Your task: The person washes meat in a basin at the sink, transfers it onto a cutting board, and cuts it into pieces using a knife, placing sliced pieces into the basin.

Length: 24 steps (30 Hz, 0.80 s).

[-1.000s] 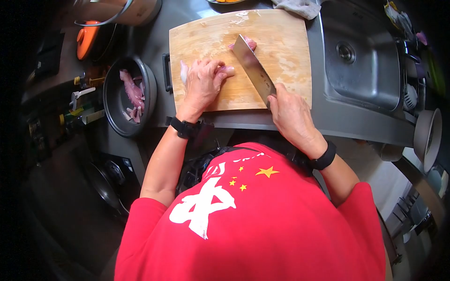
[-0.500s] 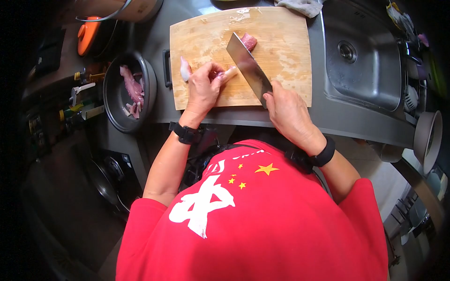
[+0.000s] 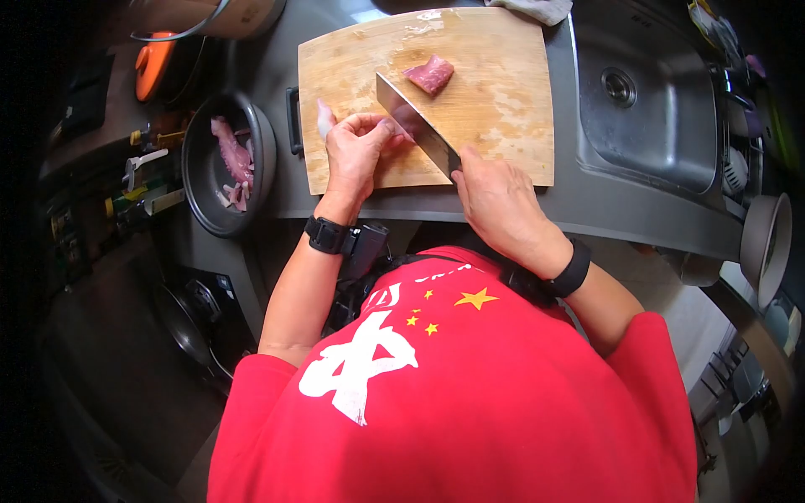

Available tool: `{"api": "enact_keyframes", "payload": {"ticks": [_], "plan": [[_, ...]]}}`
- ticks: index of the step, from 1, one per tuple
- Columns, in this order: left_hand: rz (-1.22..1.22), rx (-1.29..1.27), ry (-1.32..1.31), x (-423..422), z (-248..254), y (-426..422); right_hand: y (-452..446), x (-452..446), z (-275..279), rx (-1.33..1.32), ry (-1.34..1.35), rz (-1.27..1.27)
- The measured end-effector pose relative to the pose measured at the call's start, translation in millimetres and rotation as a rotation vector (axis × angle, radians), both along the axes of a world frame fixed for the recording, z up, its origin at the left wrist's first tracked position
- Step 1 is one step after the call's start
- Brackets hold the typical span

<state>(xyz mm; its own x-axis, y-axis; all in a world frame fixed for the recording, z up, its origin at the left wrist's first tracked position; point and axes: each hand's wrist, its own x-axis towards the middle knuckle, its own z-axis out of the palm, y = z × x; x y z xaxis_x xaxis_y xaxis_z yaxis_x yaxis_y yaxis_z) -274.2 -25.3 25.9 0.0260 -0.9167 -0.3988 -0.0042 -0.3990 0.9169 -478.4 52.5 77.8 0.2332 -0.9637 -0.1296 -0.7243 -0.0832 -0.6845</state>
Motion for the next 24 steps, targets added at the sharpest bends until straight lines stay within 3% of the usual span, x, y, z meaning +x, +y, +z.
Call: {"api": "enact_keyframes", "payload": {"ticks": [2,5,7,11,14,16,20,22,24], "plan": [[0.010,0.013,0.036,1,-5,1,1,-1,0,0.014,0.012,0.008],[0.008,0.024,-0.116,-3,0,4,3,3,4,0.042,0.027,0.016],[-0.053,-0.059,-0.362,-3,6,7,4,8,10,0.053,0.032,0.017],[-0.053,-0.129,-0.506,7,-24,10,5,17,13,0.124,0.111,0.067],[-0.042,-0.085,-0.559,4,-6,15,8,26,9,0.100,0.132,0.103],[-0.058,-0.230,-0.705,5,-12,16,6,33,7,0.066,0.125,0.112],[-0.035,-0.317,-0.714,7,-13,22,-8,44,3,0.039,0.150,0.123],[0.015,-0.097,-0.390,12,-14,22,-11,43,0,0.020,0.148,0.109],[0.057,-0.061,-0.324,10,-14,23,-10,31,-6,-0.017,0.116,0.105]]}}
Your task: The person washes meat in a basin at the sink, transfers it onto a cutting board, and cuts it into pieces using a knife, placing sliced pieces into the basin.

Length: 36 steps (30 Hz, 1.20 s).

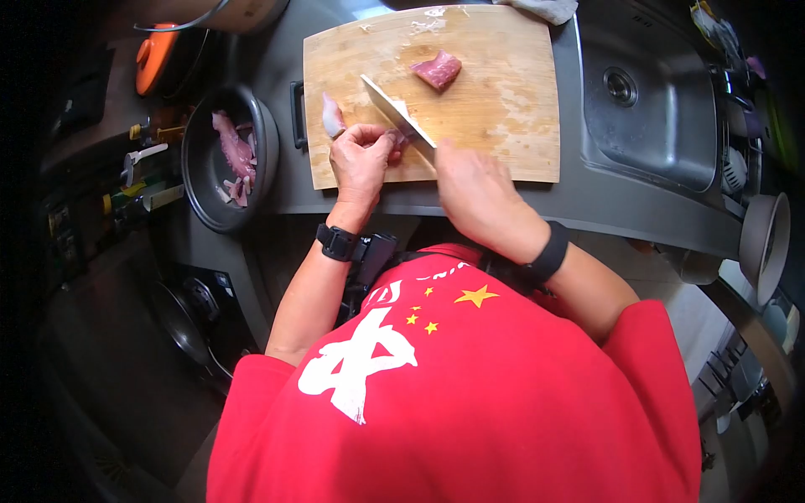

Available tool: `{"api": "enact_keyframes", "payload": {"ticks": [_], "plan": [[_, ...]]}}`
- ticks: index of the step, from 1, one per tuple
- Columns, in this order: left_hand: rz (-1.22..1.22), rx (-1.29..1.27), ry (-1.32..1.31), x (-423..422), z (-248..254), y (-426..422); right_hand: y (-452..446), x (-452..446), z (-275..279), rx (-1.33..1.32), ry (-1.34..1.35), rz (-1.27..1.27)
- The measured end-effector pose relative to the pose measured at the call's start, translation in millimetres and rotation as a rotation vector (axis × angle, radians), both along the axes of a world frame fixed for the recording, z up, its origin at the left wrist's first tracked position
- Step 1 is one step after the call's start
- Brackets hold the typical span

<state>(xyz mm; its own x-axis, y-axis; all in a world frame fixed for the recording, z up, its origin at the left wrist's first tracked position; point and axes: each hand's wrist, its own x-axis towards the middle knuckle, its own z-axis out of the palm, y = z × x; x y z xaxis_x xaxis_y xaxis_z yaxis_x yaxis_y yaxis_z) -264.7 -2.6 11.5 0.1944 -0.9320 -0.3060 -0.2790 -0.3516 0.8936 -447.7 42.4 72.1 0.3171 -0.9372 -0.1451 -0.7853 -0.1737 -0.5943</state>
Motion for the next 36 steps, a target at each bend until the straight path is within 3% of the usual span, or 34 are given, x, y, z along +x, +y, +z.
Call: {"api": "enact_keyframes", "payload": {"ticks": [2,20,23,25,28,30,33,36], "plan": [[0.052,0.027,0.070,0,1,-1,3,-8,6,0.040,-0.003,-0.041],[-0.092,-0.113,-0.317,2,5,9,18,1,8,0.055,0.026,0.016],[-0.115,-0.046,-0.230,6,3,13,9,4,3,0.024,0.020,0.012],[0.124,0.040,0.240,13,-2,13,10,-4,1,0.006,0.054,0.020],[0.150,0.010,0.335,20,-3,16,13,-18,1,0.027,0.065,-0.022],[0.118,0.025,0.281,24,-6,17,13,-18,5,0.039,0.053,-0.042],[-0.060,-0.244,-0.205,15,7,18,15,-18,6,0.035,0.012,-0.060],[-0.253,-0.329,-0.329,-2,12,17,21,-16,4,0.030,0.012,-0.041]]}}
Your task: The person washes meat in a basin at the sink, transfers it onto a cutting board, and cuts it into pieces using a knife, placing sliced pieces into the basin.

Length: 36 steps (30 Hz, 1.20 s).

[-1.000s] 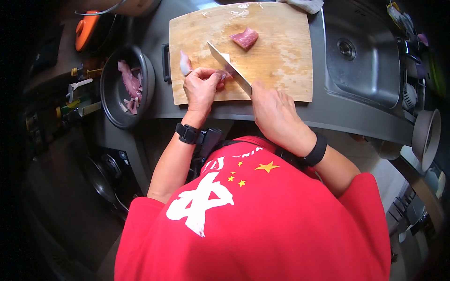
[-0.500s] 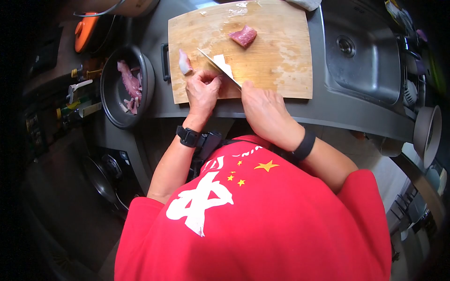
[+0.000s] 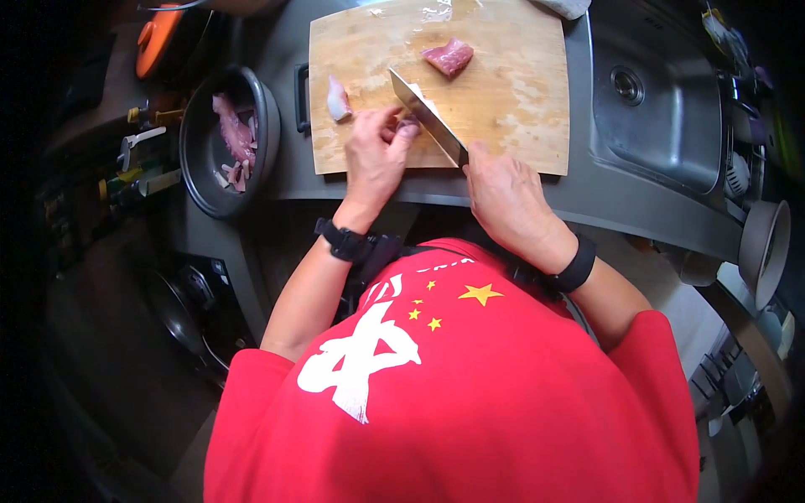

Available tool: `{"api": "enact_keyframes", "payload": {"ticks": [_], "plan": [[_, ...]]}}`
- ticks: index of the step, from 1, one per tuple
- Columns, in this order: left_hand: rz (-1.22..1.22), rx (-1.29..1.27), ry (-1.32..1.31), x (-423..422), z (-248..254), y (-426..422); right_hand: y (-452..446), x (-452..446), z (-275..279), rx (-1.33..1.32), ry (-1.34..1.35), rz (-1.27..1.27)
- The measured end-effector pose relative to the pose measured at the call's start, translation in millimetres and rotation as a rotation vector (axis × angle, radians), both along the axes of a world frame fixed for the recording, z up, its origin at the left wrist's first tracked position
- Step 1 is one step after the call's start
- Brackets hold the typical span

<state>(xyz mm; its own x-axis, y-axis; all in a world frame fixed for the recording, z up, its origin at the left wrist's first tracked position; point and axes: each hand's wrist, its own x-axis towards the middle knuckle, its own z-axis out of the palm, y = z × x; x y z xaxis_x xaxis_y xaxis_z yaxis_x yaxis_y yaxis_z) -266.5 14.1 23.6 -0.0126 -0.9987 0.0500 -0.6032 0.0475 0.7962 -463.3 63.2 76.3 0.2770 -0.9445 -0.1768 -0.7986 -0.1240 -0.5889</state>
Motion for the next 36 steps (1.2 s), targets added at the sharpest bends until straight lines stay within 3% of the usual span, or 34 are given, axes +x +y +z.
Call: {"api": "enact_keyframes", "payload": {"ticks": [1,8,15,18,20,21,26,28,31,36], "plan": [[-0.039,-0.091,-0.141,-2,-9,-3,2,0,1,0.003,-0.001,0.006],[-0.065,0.069,-0.157,1,-9,-10,12,-3,9,0.069,0.036,-0.012],[-0.110,0.024,-0.286,-1,-3,-12,2,5,0,0.015,0.003,0.022],[-0.105,0.223,-0.189,3,10,-12,-4,3,-3,0.007,0.001,0.018],[-0.020,0.400,0.107,12,12,-14,-1,-8,1,0.006,-0.044,0.028],[-0.014,0.403,0.107,17,11,-15,1,-12,0,0.009,-0.045,0.034],[-0.044,0.302,-0.139,25,-1,-26,5,-13,0,-0.026,-0.066,0.052],[0.077,0.183,-0.285,23,-3,-27,7,-9,3,-0.040,-0.041,0.073],[0.128,0.202,-0.085,24,-6,-18,8,-7,1,-0.059,0.039,0.123],[0.095,0.026,-0.074,26,3,6,13,-3,1,-0.064,0.100,0.167]]}}
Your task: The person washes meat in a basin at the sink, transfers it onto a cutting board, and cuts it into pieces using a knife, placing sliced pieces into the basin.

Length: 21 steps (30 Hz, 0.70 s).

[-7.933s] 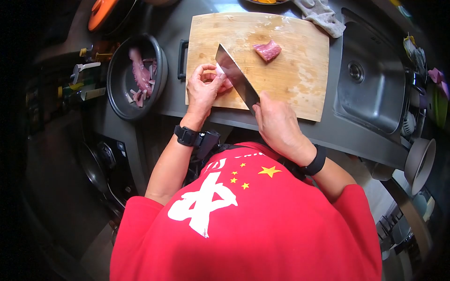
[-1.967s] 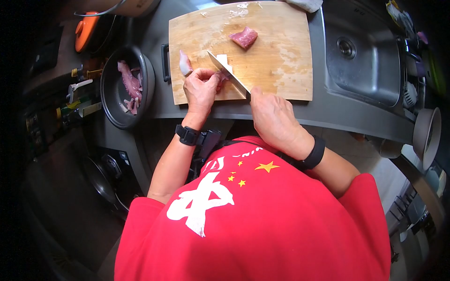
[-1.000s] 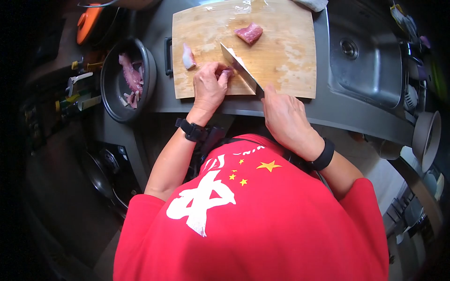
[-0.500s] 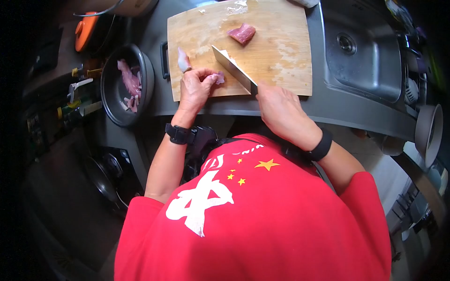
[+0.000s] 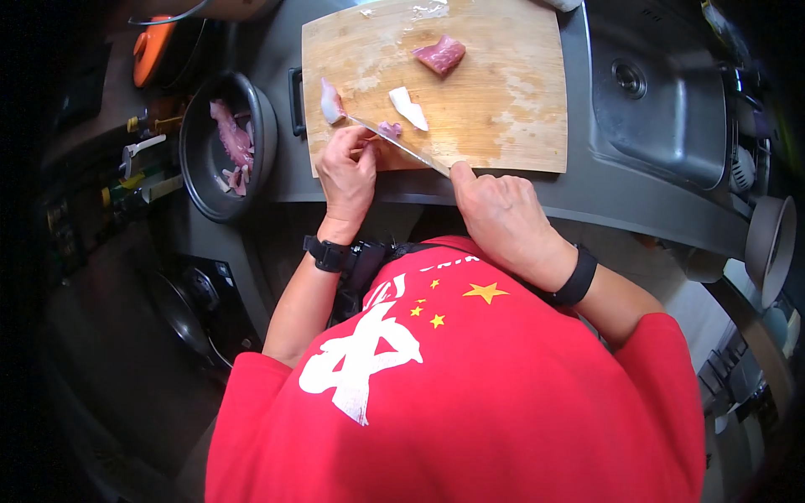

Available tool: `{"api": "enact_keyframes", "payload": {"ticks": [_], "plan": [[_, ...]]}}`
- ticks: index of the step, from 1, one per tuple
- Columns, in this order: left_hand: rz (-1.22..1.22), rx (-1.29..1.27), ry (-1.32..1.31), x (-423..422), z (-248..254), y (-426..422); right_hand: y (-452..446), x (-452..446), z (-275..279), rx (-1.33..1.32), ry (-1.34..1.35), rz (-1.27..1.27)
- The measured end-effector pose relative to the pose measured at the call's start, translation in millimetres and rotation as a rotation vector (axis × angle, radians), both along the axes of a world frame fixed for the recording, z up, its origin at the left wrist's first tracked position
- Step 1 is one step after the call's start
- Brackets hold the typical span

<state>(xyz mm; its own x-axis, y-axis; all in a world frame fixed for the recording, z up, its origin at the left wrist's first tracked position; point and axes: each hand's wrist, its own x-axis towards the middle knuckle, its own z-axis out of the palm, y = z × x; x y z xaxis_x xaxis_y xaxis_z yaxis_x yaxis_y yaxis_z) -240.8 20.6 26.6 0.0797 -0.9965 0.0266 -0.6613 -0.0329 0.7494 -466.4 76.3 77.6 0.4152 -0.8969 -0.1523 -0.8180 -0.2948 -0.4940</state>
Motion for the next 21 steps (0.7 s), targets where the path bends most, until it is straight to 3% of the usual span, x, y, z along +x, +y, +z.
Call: {"api": "enact_keyframes", "payload": {"ticks": [2,6,12,19,21], "plan": [[-0.219,-0.209,-0.073,1,0,2,2,3,0,-0.026,0.039,0.012],[-0.345,-0.311,-0.237,5,-14,-6,2,10,0,-0.030,0.053,0.006],[-0.343,-0.392,-0.232,8,-30,-9,-1,16,5,-0.010,0.052,0.022],[-0.326,-0.452,-0.230,8,-26,-8,-33,44,3,-0.177,0.008,0.072],[-0.330,-0.348,-0.282,9,-25,-7,-41,44,-1,-0.193,0.015,0.088]]}}
